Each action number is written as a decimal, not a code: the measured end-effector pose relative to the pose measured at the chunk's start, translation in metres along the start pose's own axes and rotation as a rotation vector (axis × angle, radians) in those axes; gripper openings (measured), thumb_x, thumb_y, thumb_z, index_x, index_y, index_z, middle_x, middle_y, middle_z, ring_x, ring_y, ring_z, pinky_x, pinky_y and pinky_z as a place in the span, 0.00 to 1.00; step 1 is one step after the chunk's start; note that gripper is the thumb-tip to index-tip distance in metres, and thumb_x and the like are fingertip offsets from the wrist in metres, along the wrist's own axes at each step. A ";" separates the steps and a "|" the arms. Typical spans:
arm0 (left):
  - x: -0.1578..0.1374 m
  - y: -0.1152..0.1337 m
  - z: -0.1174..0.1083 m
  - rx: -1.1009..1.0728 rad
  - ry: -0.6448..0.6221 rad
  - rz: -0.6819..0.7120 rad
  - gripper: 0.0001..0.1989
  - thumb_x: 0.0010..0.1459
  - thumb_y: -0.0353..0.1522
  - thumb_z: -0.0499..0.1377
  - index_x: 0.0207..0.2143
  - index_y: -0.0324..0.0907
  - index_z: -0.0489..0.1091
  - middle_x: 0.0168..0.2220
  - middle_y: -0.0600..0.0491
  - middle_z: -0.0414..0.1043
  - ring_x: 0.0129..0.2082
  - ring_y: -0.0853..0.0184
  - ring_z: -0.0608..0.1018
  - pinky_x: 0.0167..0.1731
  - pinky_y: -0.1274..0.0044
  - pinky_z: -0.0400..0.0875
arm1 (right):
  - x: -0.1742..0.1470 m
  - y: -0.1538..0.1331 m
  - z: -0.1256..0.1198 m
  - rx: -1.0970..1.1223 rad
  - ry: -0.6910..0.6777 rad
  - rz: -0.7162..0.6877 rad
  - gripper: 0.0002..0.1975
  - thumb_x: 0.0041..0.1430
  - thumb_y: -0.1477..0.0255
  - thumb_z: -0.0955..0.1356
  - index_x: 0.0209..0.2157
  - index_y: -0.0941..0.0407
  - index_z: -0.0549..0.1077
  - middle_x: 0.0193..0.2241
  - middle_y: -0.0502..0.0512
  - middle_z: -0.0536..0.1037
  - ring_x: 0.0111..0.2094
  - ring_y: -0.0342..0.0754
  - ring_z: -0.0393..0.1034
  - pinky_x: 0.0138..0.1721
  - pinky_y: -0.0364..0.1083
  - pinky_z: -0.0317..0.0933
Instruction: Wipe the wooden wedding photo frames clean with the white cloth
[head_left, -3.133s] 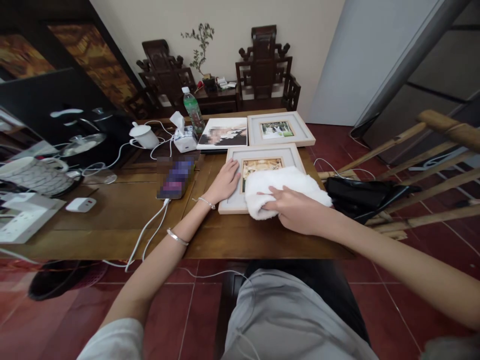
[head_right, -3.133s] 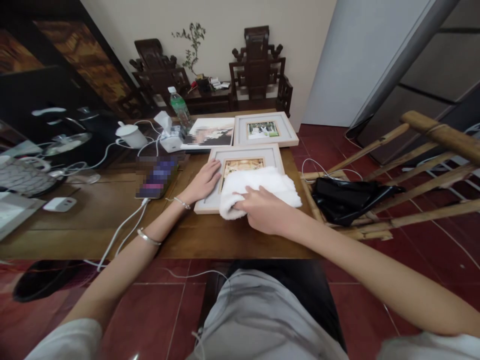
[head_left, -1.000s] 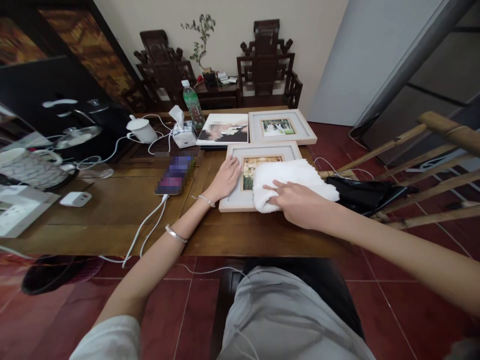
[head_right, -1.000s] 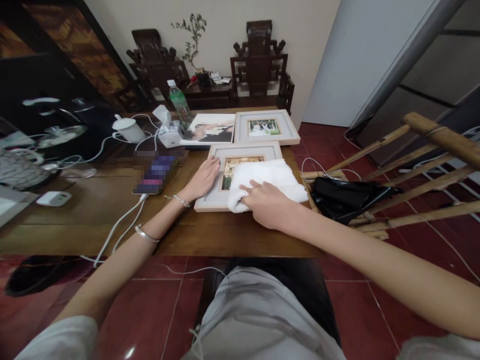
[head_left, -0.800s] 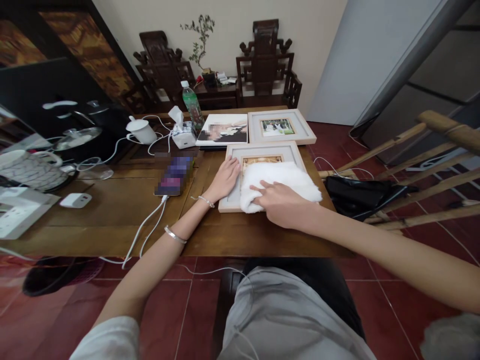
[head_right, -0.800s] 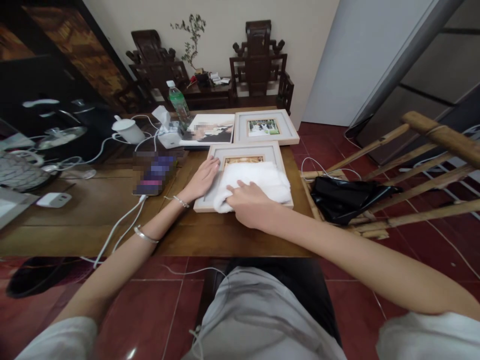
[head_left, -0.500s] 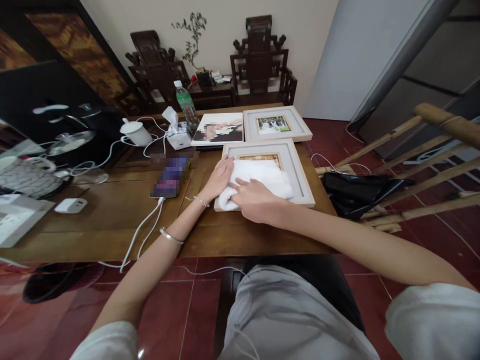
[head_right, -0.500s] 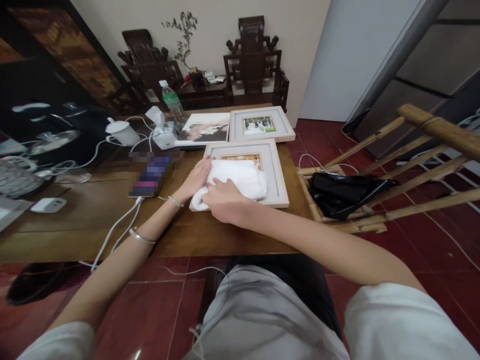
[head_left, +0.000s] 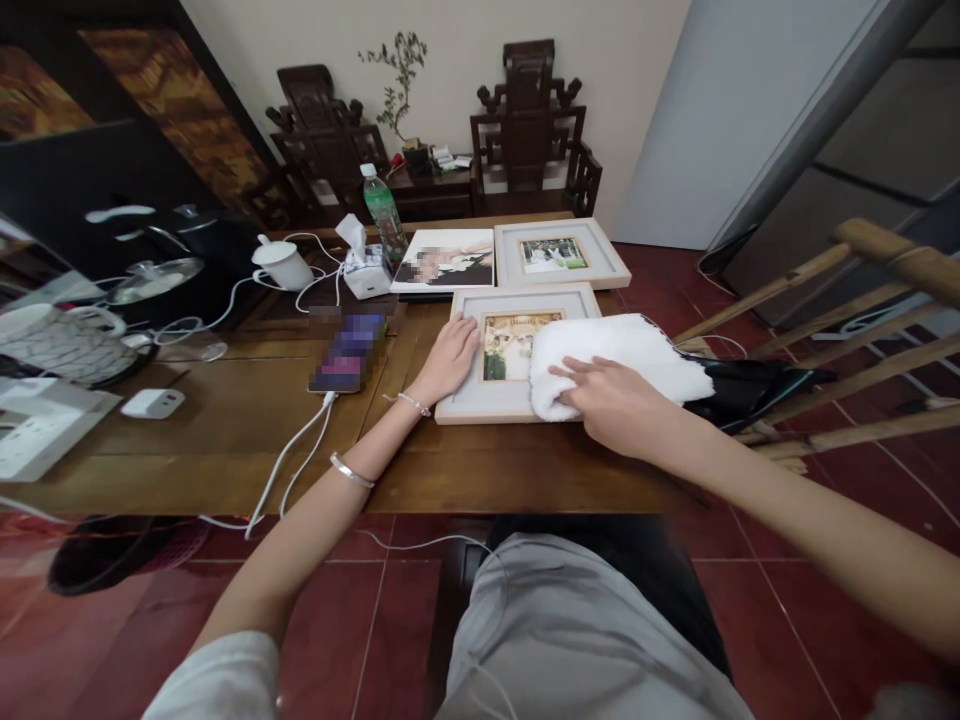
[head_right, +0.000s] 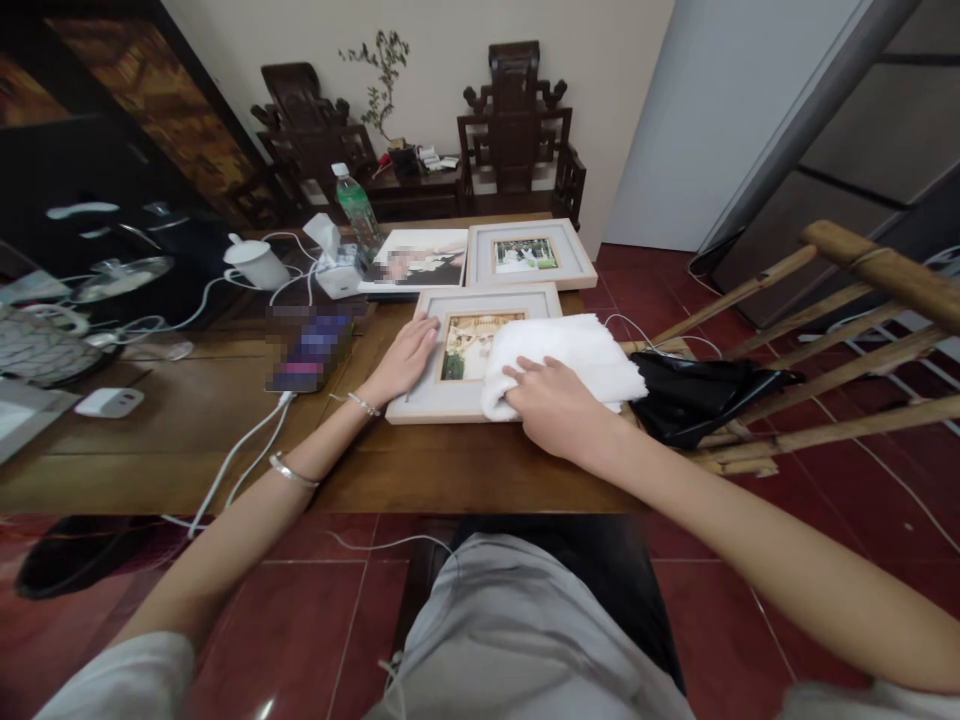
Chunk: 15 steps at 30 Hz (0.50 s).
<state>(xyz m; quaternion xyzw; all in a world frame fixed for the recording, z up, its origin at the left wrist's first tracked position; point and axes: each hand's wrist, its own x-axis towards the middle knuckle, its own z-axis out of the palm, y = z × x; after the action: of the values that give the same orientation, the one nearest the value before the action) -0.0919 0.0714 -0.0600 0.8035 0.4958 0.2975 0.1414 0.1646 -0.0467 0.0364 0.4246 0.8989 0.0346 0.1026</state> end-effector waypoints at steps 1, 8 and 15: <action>0.000 -0.001 0.001 -0.007 0.007 0.002 0.29 0.74 0.43 0.41 0.60 0.33 0.69 0.65 0.39 0.68 0.71 0.54 0.61 0.71 0.60 0.51 | 0.005 -0.004 -0.001 0.008 0.001 -0.014 0.19 0.57 0.85 0.63 0.45 0.62 0.81 0.62 0.68 0.73 0.65 0.60 0.65 0.60 0.56 0.62; -0.001 -0.007 -0.002 -0.002 0.021 0.047 0.25 0.72 0.39 0.44 0.60 0.35 0.70 0.63 0.40 0.70 0.70 0.54 0.63 0.70 0.58 0.55 | 0.054 -0.048 -0.006 0.081 0.072 -0.144 0.18 0.62 0.82 0.63 0.47 0.61 0.81 0.62 0.68 0.71 0.64 0.60 0.64 0.57 0.55 0.63; -0.001 -0.007 -0.006 0.090 -0.031 0.077 0.22 0.67 0.34 0.51 0.59 0.36 0.72 0.65 0.40 0.68 0.70 0.51 0.62 0.70 0.55 0.56 | 0.018 -0.027 0.010 -0.017 0.150 -0.079 0.20 0.59 0.85 0.64 0.49 0.61 0.80 0.65 0.67 0.69 0.67 0.61 0.61 0.62 0.58 0.59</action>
<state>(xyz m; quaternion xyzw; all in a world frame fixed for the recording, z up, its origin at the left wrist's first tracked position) -0.1010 0.0734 -0.0598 0.8319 0.4754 0.2677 0.1011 0.1352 -0.0497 0.0199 0.3840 0.9198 0.0696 0.0400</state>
